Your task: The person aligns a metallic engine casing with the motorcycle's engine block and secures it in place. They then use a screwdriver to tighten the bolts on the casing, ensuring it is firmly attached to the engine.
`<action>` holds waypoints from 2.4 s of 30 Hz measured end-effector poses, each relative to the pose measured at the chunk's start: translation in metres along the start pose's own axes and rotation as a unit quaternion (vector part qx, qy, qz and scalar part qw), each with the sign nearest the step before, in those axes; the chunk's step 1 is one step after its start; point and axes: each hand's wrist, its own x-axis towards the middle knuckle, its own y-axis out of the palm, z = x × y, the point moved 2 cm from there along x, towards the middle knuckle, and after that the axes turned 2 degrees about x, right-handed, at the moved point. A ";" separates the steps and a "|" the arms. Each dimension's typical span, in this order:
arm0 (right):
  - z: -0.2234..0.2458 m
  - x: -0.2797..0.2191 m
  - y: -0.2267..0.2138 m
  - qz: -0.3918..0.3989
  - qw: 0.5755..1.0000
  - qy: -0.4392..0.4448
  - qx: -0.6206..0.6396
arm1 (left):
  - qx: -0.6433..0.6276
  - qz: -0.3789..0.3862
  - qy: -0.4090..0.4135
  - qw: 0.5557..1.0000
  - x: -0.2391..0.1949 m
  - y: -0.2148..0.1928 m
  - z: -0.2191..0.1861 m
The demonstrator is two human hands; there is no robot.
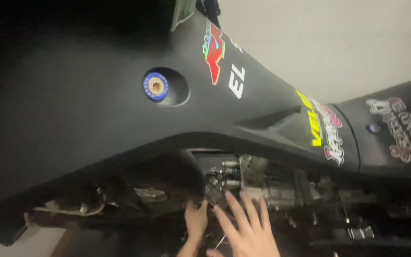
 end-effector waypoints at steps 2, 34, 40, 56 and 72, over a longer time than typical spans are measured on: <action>0.008 0.034 -0.022 0.077 0.996 0.026 0.032 | -0.019 0.019 -0.046 0.999 -0.038 -0.029 -0.016; 0.015 -0.109 0.069 0.105 0.457 0.491 0.734 | 0.121 0.273 0.064 0.952 -0.132 -0.256 -0.254; 0.032 -0.089 0.039 0.022 0.408 0.624 0.666 | 0.054 0.241 0.270 0.931 -0.127 -0.268 -0.303; 0.021 -0.144 0.072 0.048 0.392 0.502 0.770 | 0.078 0.340 0.146 0.926 -0.119 -0.249 -0.321; 0.017 -0.128 0.064 -0.033 0.393 0.481 0.783 | -0.029 0.167 0.173 0.970 -0.151 -0.267 -0.313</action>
